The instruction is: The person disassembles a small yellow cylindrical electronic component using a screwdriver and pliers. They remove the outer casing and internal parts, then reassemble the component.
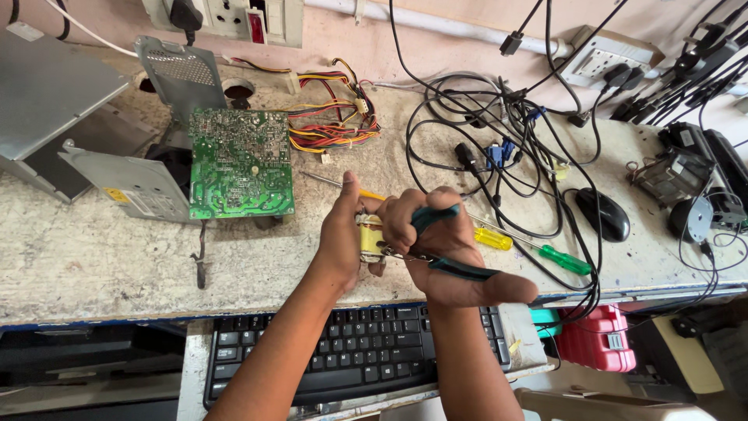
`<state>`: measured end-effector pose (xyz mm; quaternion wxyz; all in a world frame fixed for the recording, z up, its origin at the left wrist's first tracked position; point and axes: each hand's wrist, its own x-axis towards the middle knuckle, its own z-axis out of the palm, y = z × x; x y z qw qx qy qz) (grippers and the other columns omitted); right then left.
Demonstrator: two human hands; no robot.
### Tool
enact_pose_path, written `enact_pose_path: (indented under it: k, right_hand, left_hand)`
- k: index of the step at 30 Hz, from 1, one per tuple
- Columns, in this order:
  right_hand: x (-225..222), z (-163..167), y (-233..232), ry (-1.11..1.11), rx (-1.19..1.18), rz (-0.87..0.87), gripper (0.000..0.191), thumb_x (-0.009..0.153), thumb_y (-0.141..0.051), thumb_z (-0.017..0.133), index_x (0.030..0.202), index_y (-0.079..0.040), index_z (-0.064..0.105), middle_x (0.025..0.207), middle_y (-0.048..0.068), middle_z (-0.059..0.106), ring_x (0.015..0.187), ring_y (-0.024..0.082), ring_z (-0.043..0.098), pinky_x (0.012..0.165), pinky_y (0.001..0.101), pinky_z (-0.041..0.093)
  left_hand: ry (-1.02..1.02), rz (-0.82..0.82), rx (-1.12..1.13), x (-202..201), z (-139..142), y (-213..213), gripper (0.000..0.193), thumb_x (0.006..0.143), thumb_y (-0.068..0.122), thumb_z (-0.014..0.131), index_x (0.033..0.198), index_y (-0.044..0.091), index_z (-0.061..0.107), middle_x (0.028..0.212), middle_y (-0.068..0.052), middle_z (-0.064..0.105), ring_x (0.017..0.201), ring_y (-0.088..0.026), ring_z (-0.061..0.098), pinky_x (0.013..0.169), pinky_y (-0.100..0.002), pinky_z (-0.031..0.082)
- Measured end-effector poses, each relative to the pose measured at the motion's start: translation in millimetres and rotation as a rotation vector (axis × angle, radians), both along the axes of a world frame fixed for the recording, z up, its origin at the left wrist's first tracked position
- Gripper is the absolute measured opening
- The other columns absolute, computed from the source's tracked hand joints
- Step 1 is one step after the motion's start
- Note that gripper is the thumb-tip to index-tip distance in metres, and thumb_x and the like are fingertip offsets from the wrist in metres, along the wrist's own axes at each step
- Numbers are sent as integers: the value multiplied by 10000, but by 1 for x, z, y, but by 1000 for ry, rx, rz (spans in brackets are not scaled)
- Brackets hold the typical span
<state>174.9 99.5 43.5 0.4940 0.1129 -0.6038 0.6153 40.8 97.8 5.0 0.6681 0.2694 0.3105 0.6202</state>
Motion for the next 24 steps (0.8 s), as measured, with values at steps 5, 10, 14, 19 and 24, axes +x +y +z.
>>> enact_pose_path:
  k: [5,10,14,19,24]
  right_hand:
    - [0,-7,3,39,-93,31,1066,709,-1001,349,1406,-235,603,883,43,481,740,168,404,1054,450,378]
    - [10,-7,11,-27,-10,143,1144,681,-1033,250,1409,-250,656,833,43,478,710,175,417,914,354,369]
    - [15,-4,13,-58,16,213,1207,654,-1051,205,1473,-278,640,820,50,467,709,179,399,751,289,353]
    - [14,2,12,-78,13,254,1259,617,-1061,204,1575,-313,532,863,44,462,728,178,396,753,302,323]
    - [12,3,11,-77,14,293,1319,594,-1054,205,1654,-315,472,902,50,474,755,182,411,748,306,330]
  left_hand:
    - [23,-20,-129,-1,6,-2,837,937,756,295,1028,13,669,655,-96,650,438,-164,574,301,-331,378]
    - [123,-85,-175,2,5,-2,873,900,817,293,975,21,642,616,-80,595,394,-152,528,276,-328,363]
    - [172,-162,-182,1,5,-1,882,882,839,284,883,20,611,589,-78,568,338,-156,482,250,-326,365]
    - [174,-211,-159,-2,7,-4,887,889,832,278,852,16,623,575,-77,557,332,-156,476,253,-328,374]
    - [207,-252,-148,-3,9,-5,898,897,830,255,846,13,623,596,-85,586,373,-150,501,258,-321,372]
